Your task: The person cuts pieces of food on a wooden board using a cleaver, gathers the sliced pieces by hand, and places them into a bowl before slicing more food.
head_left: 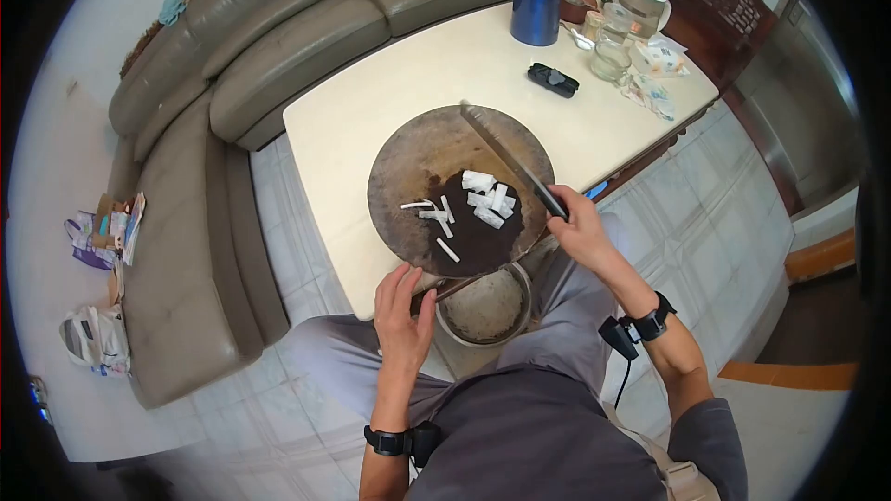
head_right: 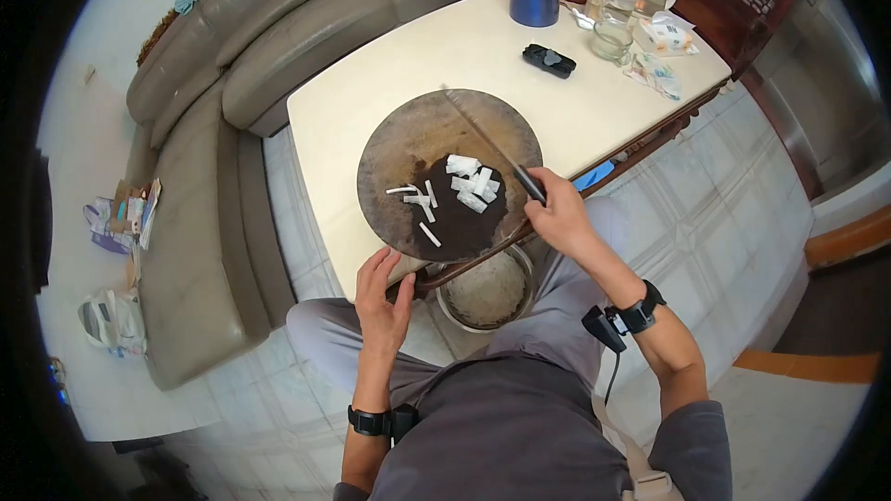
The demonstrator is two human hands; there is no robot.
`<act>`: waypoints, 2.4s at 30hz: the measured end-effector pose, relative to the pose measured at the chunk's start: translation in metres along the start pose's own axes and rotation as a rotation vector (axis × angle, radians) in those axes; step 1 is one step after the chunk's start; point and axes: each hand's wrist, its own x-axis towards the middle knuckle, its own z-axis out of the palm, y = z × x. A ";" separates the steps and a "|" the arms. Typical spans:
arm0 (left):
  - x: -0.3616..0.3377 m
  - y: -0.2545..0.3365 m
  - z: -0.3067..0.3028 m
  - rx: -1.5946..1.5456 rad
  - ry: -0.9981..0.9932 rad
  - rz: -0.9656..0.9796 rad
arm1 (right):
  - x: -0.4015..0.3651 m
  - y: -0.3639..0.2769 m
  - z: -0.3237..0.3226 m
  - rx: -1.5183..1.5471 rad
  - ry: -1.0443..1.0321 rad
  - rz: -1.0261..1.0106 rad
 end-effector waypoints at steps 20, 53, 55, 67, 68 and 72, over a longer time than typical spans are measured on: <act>0.041 -0.006 0.047 0.168 -0.065 0.186 | -0.079 -0.077 -0.067 0.231 -0.425 0.261; 0.105 -0.020 0.056 0.251 -0.238 0.172 | -0.060 -0.085 -0.083 -0.074 -0.417 0.126; 0.107 -0.019 0.056 0.232 -0.227 0.142 | -0.058 -0.083 -0.085 -0.069 -0.420 0.129; 0.126 -0.019 0.056 0.071 -0.187 0.030 | -0.036 -0.071 -0.065 -0.178 -0.228 0.071; 0.128 -0.021 0.057 0.072 -0.190 0.031 | -0.037 -0.077 -0.068 -0.104 -0.281 0.168; 0.134 -0.024 0.056 -0.155 -0.171 -0.151 | -0.048 -0.080 -0.071 -0.025 -0.369 0.259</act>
